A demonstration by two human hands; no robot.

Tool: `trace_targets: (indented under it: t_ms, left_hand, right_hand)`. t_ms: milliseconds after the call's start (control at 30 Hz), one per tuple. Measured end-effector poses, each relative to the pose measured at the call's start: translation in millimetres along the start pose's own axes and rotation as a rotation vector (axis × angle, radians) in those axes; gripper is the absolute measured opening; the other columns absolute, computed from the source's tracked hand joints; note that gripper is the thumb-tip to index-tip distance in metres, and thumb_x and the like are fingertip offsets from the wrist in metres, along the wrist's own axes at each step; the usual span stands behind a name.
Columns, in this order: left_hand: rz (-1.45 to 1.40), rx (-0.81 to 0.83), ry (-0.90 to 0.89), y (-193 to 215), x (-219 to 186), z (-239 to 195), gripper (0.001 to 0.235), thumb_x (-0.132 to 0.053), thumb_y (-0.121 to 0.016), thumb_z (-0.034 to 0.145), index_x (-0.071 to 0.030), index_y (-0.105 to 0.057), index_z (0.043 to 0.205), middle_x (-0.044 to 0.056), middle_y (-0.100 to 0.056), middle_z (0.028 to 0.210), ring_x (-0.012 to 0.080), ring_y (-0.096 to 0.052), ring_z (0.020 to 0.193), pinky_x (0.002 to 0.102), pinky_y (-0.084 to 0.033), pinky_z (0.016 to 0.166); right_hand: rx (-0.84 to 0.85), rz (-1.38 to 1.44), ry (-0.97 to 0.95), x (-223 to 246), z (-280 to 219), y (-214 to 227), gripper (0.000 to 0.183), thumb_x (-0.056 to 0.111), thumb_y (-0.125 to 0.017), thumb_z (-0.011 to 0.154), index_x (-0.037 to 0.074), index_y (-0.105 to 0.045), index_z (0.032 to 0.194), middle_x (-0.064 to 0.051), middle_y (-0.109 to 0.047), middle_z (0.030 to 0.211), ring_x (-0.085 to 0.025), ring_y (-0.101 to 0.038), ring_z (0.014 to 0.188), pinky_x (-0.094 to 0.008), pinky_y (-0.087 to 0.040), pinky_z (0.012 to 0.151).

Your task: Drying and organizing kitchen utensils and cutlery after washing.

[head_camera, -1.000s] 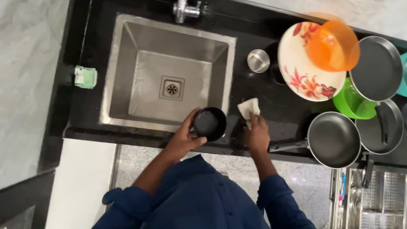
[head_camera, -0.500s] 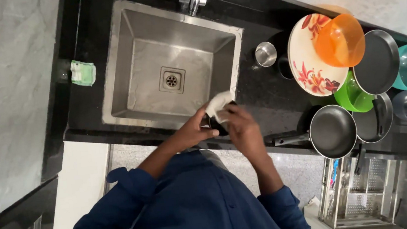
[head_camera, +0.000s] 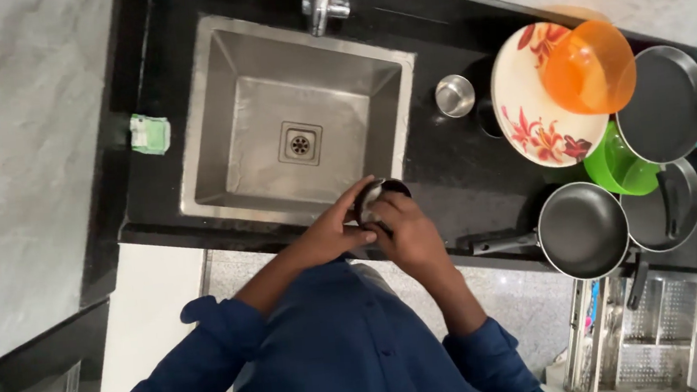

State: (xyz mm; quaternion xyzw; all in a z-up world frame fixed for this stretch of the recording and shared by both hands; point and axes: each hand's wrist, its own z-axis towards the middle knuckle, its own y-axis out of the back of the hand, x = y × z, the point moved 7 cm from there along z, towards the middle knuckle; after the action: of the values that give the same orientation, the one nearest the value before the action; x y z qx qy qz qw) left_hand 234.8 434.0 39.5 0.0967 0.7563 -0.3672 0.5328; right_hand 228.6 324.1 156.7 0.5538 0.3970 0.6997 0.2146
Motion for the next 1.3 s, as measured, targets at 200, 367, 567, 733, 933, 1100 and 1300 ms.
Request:
trace_targets:
  t_ms: [200, 367, 567, 733, 933, 1100, 1300]
  left_hand:
    - [0.061, 0.017, -0.017, -22, 9, 3, 0.094, -0.005, -0.077, 0.092, -0.018, -0.019, 0.166, 0.011, -0.043, 0.158, 0.0219, -0.052, 0.136, 0.041, -0.053, 0.105]
    - [0.105, -0.056, 0.037, -29, 5, 4, 0.098, -0.006, -0.076, 0.088, -0.019, -0.019, 0.166, 0.011, -0.048, 0.152, 0.0209, -0.058, 0.123, 0.039, -0.057, 0.096]
    - [-0.008, -0.037, 0.043, -20, 21, 3, 0.094, -0.009, -0.076, 0.091, -0.019, -0.022, 0.168, 0.016, -0.056, 0.143, 0.0215, -0.060, 0.122, 0.037, -0.055, 0.099]
    - [0.049, -0.025, -0.028, 0, -1, 2, 0.087, -0.011, -0.075, 0.091, -0.016, -0.026, 0.163, 0.009, -0.047, 0.153, 0.0206, -0.055, 0.128, 0.038, -0.056, 0.099]
    - [0.070, -0.051, 0.049, 37, -5, -3, 0.087, -0.015, -0.077, 0.091, -0.015, -0.029, 0.164, 0.013, -0.051, 0.149, 0.0244, -0.061, 0.123, 0.038, -0.057, 0.098]
    - [0.086, 0.040, -0.093, 58, -10, -3, 0.084, -0.013, -0.076, 0.092, -0.012, -0.030, 0.163, 0.014, -0.045, 0.157, 0.0247, -0.056, 0.132, 0.040, -0.051, 0.107]
    - [-0.202, -0.016, 0.131, 71, 25, -5, 0.078, -0.004, -0.061, 0.095, -0.017, -0.025, 0.163, 0.011, -0.043, 0.157, 0.0228, -0.051, 0.137, 0.040, -0.049, 0.107]
  right_hand:
    - [0.219, 0.250, -0.189, -56, -34, 20, 0.027, 0.009, -0.077, 0.077, 0.008, -0.070, 0.103, -0.014, -0.071, 0.102, -0.036, -0.072, 0.094, -0.044, -0.058, 0.078]
    - [0.004, 0.055, -0.186, -60, -24, 48, 0.024, 0.008, -0.073, 0.085, 0.009, -0.071, 0.108, -0.015, -0.071, 0.108, -0.039, -0.070, 0.094, -0.044, -0.056, 0.076]
    - [0.186, 0.044, -0.002, -42, -23, 20, 0.033, 0.008, -0.074, 0.081, 0.009, -0.073, 0.114, -0.016, -0.068, 0.100, -0.041, -0.067, 0.088, -0.047, -0.054, 0.073]
    - [0.166, 0.347, -0.310, -76, -27, 23, 0.029, 0.007, -0.073, 0.084, 0.008, -0.075, 0.113, -0.014, -0.070, 0.096, -0.034, -0.070, 0.081, -0.043, -0.057, 0.065]
    - [-0.158, -0.029, -0.048, -5, 17, 16, 0.025, 0.004, -0.071, 0.092, 0.005, -0.073, 0.118, -0.018, -0.068, 0.117, -0.036, -0.070, 0.095, -0.041, -0.057, 0.076]
    - [-0.035, 0.046, -0.159, -3, 13, -21, 0.017, 0.016, -0.083, 0.088, 0.004, -0.072, 0.094, -0.012, -0.070, 0.101, -0.032, -0.070, 0.086, -0.040, -0.055, 0.071]
    - [-0.577, 0.539, -0.492, -58, -35, 4, 0.031, 0.017, -0.075, 0.095, 0.006, -0.057, 0.117, -0.001, -0.066, 0.099, -0.009, -0.063, 0.086, -0.026, -0.053, 0.070]
